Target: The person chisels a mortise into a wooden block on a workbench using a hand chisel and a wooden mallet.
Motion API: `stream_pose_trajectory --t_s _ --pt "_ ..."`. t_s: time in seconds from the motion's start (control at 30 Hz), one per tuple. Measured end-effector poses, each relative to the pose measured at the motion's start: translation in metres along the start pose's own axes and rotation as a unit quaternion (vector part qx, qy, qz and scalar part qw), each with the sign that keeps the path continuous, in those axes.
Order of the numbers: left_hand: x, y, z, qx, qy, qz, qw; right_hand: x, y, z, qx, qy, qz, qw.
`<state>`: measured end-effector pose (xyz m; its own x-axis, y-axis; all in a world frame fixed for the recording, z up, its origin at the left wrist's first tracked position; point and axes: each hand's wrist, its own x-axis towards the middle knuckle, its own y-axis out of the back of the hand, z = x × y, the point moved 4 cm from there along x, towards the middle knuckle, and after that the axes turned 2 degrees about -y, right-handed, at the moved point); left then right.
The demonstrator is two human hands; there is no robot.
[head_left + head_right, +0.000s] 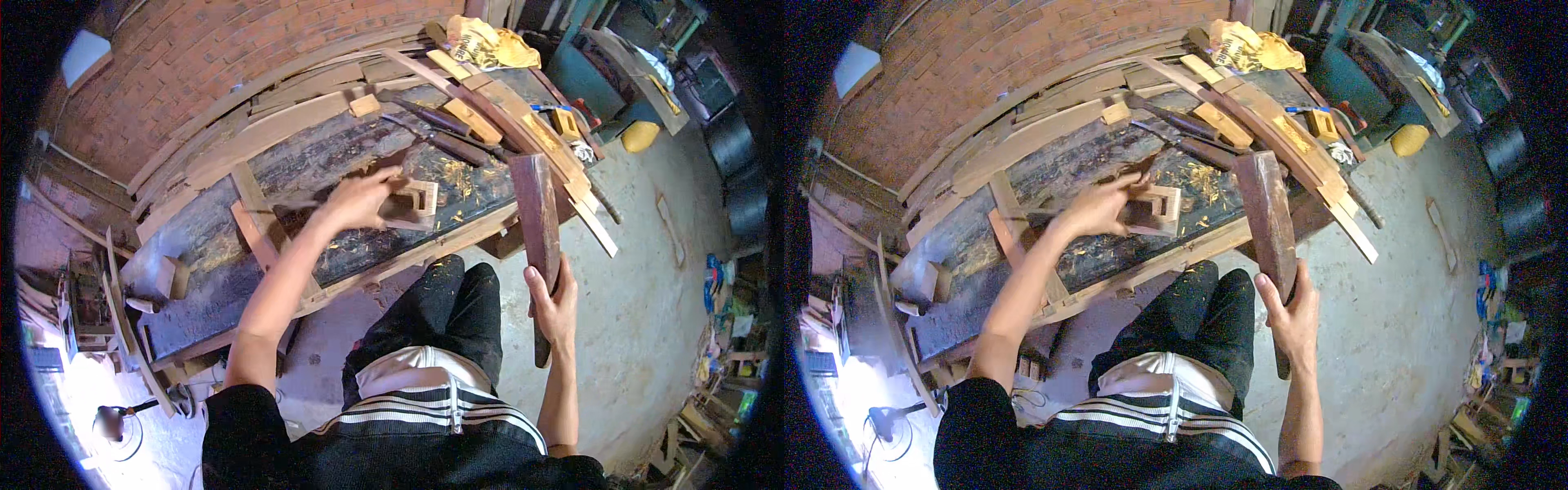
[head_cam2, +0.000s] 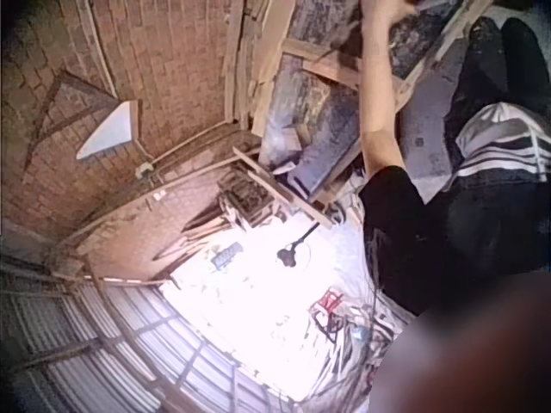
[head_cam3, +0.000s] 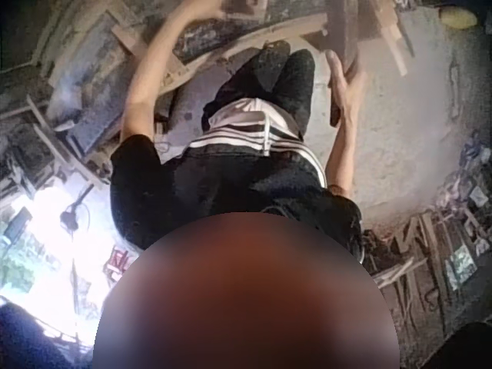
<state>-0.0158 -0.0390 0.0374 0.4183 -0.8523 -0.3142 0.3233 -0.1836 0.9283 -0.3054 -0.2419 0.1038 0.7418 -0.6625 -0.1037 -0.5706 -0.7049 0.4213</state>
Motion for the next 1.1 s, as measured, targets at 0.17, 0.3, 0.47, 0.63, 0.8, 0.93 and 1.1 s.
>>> stream_pose_trajectory --t_s 0.17,0.3,0.47,0.63,0.8,0.93,1.1 --pt "-0.024 -0.022 0.018 -0.073 0.059 0.153 0.984 0.000 -0.004 -0.003 0.006 -0.006 -0.015 1.000" --pt "-0.030 -0.023 0.039 -0.057 0.189 0.142 0.970 0.001 -0.004 0.001 0.013 -0.003 -0.021 1.000" --pt "-0.041 -0.012 0.035 -0.021 0.158 0.148 0.976 0.001 -0.007 -0.002 0.020 -0.015 -0.025 0.999" --pt "-0.025 -0.017 0.021 -0.043 0.126 0.134 0.982 -0.004 -0.011 0.000 0.010 -0.001 -0.033 0.999" --pt "-0.031 -0.021 0.013 -0.070 0.116 0.113 0.984 -0.009 -0.012 0.001 0.010 -0.008 -0.054 0.998" --pt "-0.055 0.034 0.014 -0.117 0.070 0.323 0.936 -0.011 -0.005 0.003 0.014 -0.003 -0.021 1.000" --pt "-0.075 0.108 0.025 -0.548 -0.001 0.435 0.714 -0.011 -0.005 0.003 0.021 -0.015 -0.002 1.000"
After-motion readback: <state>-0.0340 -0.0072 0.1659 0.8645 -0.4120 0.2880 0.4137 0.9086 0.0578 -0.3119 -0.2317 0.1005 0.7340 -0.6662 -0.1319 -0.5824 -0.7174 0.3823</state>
